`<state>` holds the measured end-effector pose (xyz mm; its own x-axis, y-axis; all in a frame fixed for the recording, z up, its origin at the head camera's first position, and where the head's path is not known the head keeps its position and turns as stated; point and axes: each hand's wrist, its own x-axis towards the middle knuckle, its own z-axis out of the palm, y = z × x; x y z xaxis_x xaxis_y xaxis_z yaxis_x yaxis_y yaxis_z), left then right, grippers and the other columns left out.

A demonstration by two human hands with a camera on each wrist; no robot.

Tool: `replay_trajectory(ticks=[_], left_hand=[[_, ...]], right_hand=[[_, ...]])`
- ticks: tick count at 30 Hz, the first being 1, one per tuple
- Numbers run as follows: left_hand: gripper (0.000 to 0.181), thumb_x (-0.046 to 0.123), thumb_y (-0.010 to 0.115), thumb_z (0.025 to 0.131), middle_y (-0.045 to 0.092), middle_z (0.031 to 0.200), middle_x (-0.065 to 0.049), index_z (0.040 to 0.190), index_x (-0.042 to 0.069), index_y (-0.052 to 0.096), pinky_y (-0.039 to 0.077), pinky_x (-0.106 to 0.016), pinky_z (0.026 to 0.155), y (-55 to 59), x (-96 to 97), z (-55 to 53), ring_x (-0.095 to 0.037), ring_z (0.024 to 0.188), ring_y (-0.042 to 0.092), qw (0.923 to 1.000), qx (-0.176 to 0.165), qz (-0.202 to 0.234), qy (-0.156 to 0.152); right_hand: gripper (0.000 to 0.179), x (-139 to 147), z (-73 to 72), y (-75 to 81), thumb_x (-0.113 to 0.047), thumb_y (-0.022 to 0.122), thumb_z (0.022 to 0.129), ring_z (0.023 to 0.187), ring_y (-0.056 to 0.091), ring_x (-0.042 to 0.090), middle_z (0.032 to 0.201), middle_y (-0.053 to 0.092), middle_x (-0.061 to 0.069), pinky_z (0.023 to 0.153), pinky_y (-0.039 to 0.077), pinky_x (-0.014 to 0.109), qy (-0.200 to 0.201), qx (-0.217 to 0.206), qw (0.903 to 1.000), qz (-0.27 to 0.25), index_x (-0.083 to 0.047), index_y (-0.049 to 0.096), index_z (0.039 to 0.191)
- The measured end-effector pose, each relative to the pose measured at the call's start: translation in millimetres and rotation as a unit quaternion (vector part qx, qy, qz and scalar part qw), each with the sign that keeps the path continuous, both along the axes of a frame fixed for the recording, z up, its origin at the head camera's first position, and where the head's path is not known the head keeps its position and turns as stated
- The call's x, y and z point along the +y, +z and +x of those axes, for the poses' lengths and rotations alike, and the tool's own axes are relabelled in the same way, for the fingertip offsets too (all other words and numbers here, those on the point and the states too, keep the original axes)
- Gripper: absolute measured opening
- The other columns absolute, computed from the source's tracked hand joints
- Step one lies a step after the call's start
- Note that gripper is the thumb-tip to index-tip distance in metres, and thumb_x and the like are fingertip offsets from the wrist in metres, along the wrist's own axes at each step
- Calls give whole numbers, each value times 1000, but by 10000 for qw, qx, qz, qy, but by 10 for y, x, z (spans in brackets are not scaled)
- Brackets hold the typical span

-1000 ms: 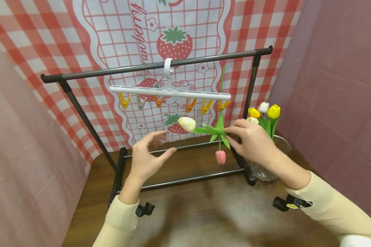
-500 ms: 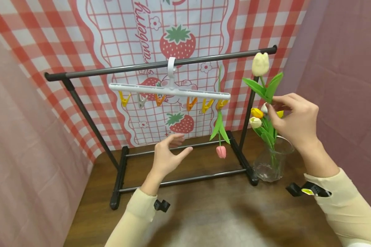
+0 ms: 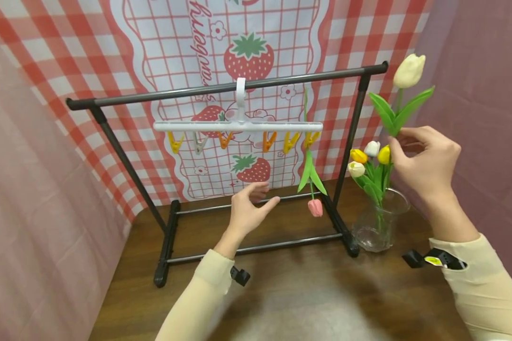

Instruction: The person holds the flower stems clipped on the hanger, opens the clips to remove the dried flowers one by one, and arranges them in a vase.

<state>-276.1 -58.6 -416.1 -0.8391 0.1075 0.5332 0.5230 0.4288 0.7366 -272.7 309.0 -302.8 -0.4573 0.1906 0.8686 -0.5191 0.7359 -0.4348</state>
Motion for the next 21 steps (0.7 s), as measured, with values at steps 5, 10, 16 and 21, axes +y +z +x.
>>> replay_trajectory(ticks=[5, 10, 16, 21], left_hand=[[51, 28, 87, 90, 79, 123, -14, 134, 8, 71, 65, -35, 89, -33, 143, -122, -28, 104, 79, 9985, -373, 390, 19], [55, 30, 87, 91, 75, 132, -16, 138, 7, 69, 64, -35, 91, -40, 361, -219, -31, 110, 77, 9945, -789, 692, 16], [60, 37, 86, 90, 76, 132, -11, 141, 10, 68, 62, -40, 97, -82, 635, -283, -28, 112, 77, 9912, -1138, 678, 71], [65, 41, 83, 92, 75, 135, -10, 148, 15, 62, 63, -38, 95, -177, 824, -265, -29, 113, 77, 9850, -1577, 697, 24]], right_hand=[[25, 72, -14, -61, -17, 81, 88, 73, 55, -29, 86, 61, -39, 76, 43, -2, -61, -125, 9998, -158, 4, 82, 102], [25, 127, -11, -137, -15, 82, 87, 72, 53, -31, 86, 58, -47, 74, 41, -3, -61, -254, 9994, -209, 6, 81, 102], [23, 179, -20, -257, -10, 82, 85, 70, 53, -31, 84, 57, -47, 73, 41, -4, -31, -354, 9991, -247, 7, 80, 100], [22, 177, -15, -312, -12, 81, 86, 69, 54, -29, 81, 57, -46, 70, 41, -4, 5, -516, 9985, -162, 6, 80, 100]])
